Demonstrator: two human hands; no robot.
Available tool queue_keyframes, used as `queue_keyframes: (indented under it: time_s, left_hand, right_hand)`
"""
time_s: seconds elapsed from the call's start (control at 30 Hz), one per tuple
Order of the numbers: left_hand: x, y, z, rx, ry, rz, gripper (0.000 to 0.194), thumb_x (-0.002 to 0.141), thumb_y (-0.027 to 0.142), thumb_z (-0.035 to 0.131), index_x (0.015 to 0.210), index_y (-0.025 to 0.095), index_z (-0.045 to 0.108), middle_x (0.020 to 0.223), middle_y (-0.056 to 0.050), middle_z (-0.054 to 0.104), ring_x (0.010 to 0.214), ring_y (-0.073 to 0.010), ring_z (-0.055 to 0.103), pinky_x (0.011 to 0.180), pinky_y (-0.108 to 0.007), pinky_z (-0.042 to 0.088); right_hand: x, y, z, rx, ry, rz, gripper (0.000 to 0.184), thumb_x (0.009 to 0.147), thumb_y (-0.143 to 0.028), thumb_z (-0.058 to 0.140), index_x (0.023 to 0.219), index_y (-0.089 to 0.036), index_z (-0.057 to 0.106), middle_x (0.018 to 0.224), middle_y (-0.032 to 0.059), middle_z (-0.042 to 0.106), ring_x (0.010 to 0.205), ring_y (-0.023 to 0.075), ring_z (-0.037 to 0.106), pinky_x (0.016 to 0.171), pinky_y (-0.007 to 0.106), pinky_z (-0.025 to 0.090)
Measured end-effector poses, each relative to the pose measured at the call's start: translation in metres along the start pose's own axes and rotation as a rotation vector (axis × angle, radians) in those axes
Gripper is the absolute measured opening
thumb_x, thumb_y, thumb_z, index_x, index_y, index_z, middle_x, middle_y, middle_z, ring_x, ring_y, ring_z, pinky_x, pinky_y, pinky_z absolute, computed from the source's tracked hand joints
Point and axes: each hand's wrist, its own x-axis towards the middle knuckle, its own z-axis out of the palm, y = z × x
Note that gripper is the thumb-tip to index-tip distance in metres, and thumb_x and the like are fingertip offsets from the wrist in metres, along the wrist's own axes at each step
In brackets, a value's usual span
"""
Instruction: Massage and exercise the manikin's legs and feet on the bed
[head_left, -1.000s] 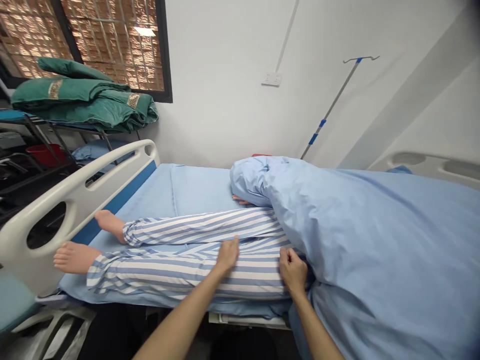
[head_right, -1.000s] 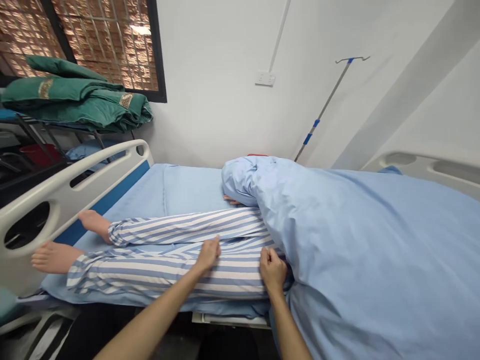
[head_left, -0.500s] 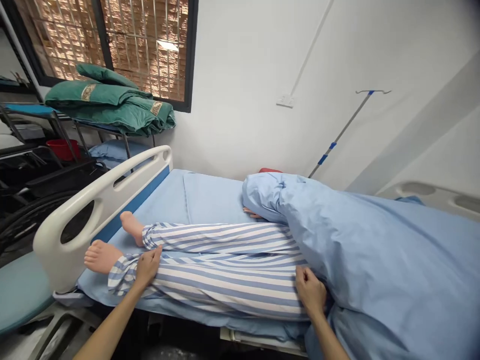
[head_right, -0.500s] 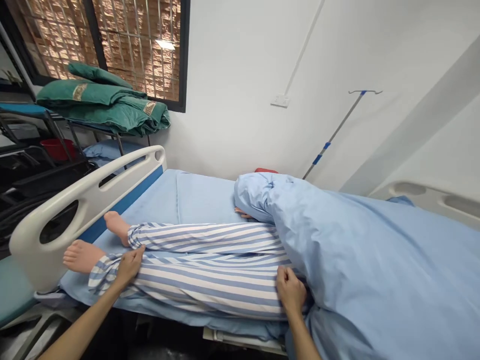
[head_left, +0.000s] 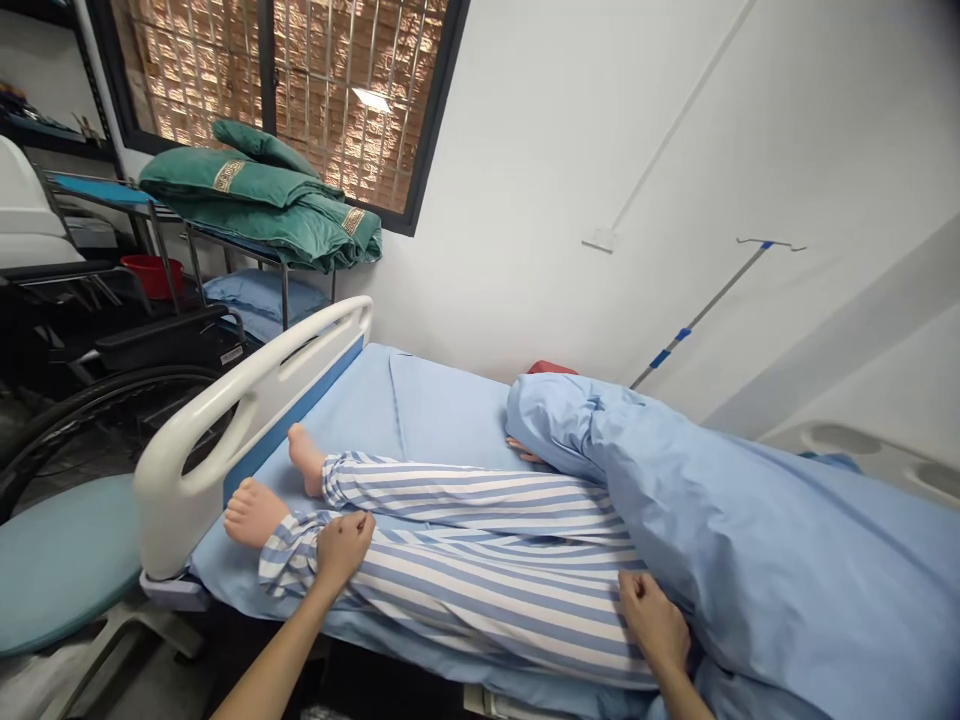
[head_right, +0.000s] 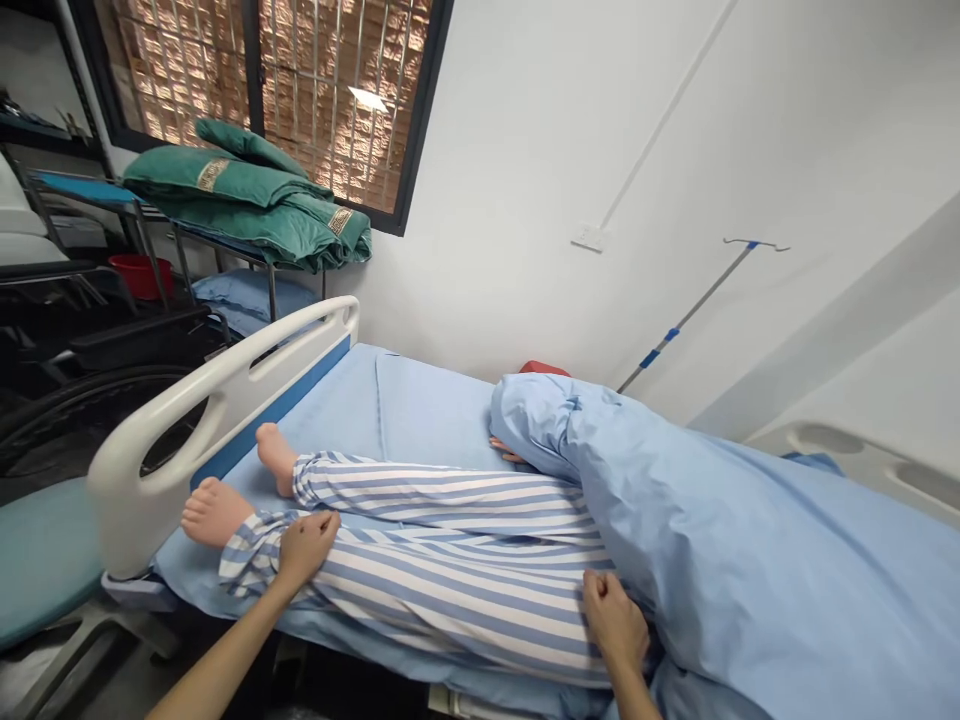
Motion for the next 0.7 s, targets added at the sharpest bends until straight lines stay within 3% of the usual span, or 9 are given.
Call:
queue_keyframes:
  time_s: [0.13, 0.23, 0.37, 0.5, 0.6, 0.7]
  left_hand:
    - [-0.001, 0.000, 0.000, 0.017, 0.006, 0.032, 0.034, 0.083, 0.030, 0.037, 0.061, 0.020, 0.060, 0.067, -0.002, 0.066, 0.064, -0.0127, 0.055, 0.057, -0.025, 0.021]
    - [-0.001, 0.001, 0.000, 0.012, -0.005, 0.028, 0.031, 0.082, 0.028, 0.038, 0.062, 0.019, 0.060, 0.068, -0.002, 0.066, 0.065, -0.0131, 0.056, 0.057, -0.025, 0.023]
    - [-0.005, 0.002, 0.004, -0.040, 0.013, 0.026, 0.032, 0.082, 0.027, 0.037, 0.060, 0.019, 0.059, 0.065, -0.002, 0.064, 0.066, -0.0127, 0.056, 0.058, -0.024, 0.026]
    - [-0.013, 0.001, 0.008, -0.120, 0.042, 0.054, 0.029, 0.080, 0.026, 0.039, 0.060, 0.020, 0.059, 0.065, -0.003, 0.062, 0.068, -0.0146, 0.057, 0.063, -0.025, 0.032]
    - [-0.020, -0.001, 0.009, -0.276, 0.033, 0.030, 0.026, 0.078, 0.026, 0.040, 0.063, 0.020, 0.060, 0.068, -0.006, 0.063, 0.072, -0.0181, 0.057, 0.066, -0.029, 0.037]
    - [-0.024, -0.004, 0.012, -0.628, 0.003, -0.077, 0.023, 0.075, 0.027, 0.041, 0.059, 0.021, 0.057, 0.065, -0.006, 0.062, 0.066, -0.0194, 0.057, 0.062, -0.031, 0.042]
  right_hand:
    - [0.000, -0.026, 0.002, -0.035, -0.041, -0.052, 0.029, 0.082, -0.039, 0.031, 0.062, -0.024, 0.045, 0.059, 0.0079, 0.059, 0.055, 0.0231, 0.056, 0.052, 0.030, 0.034]
    - [-0.011, -0.084, 0.008, 0.031, -0.012, -0.301, 0.021, 0.080, -0.034, 0.035, 0.068, -0.022, 0.047, 0.071, 0.0073, 0.061, 0.066, 0.0215, 0.058, 0.058, 0.030, 0.037]
    - [-0.052, -0.218, 0.014, 0.258, -0.037, -0.738, 0.016, 0.077, -0.029, 0.041, 0.085, -0.019, 0.051, 0.082, 0.0068, 0.059, 0.078, 0.0190, 0.057, 0.070, 0.029, 0.042]
    - [-0.116, -0.370, 0.012, 0.472, -0.127, -1.096, 0.039, 0.073, -0.026, 0.048, 0.111, -0.016, 0.046, 0.108, 0.0105, 0.055, 0.101, 0.0200, 0.050, 0.088, 0.032, 0.039]
    - [-0.160, -0.459, 0.013, 0.575, -0.210, -1.232, 0.059, 0.070, -0.028, 0.054, 0.124, -0.013, 0.037, 0.122, 0.0134, 0.047, 0.112, 0.0223, 0.043, 0.096, 0.035, 0.034]
    - [-0.187, -0.513, 0.026, 0.654, -0.295, -1.211, 0.072, 0.065, -0.027, 0.058, 0.129, -0.015, 0.030, 0.128, 0.0124, 0.042, 0.116, 0.0246, 0.040, 0.096, 0.038, 0.033]
